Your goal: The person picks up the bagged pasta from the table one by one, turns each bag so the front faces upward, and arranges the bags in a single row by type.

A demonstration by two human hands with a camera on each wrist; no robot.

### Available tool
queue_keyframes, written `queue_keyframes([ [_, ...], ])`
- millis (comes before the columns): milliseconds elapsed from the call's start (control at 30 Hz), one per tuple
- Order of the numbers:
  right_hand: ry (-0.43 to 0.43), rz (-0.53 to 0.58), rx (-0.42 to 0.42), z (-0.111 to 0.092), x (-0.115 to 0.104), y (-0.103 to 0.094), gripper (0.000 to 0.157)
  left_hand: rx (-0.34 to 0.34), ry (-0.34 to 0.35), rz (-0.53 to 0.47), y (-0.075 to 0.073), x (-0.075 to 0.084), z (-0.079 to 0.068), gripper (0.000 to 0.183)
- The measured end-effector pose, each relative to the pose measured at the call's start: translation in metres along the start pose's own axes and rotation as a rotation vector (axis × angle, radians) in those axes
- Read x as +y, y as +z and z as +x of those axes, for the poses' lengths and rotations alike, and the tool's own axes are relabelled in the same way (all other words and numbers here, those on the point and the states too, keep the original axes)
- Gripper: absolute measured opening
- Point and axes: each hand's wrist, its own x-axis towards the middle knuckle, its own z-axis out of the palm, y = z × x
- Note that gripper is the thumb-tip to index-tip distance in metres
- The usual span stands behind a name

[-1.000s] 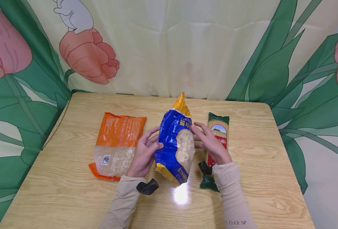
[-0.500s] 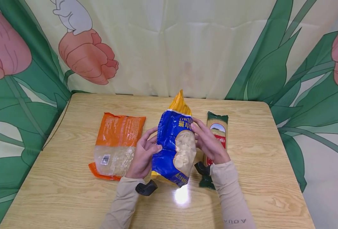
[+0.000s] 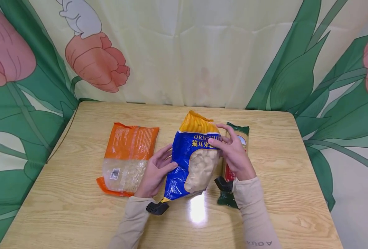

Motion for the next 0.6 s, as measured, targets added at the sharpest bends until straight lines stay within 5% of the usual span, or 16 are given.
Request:
queue_keyframes([
  [233,-0.019,-0.006,0.083,0.000,-0.004,0.007,0.046,0.044,-0.058,0.174,0.002,0.002,-0.006,0.059],
  [400,0.000,-0.170,0.241,-0.005,-0.014,0.017,0.052,0.164,-0.072,0.269,0.004,-0.004,-0.006,0.054],
  [500,0.029,-0.281,0.290,-0.010,-0.023,0.022,0.056,0.204,-0.055,0.257,0.003,-0.007,-0.006,0.046],
  [600,0.039,-0.338,0.234,-0.014,-0.026,0.020,0.054,0.251,-0.067,0.214,0.001,-0.009,-0.005,0.039],
])
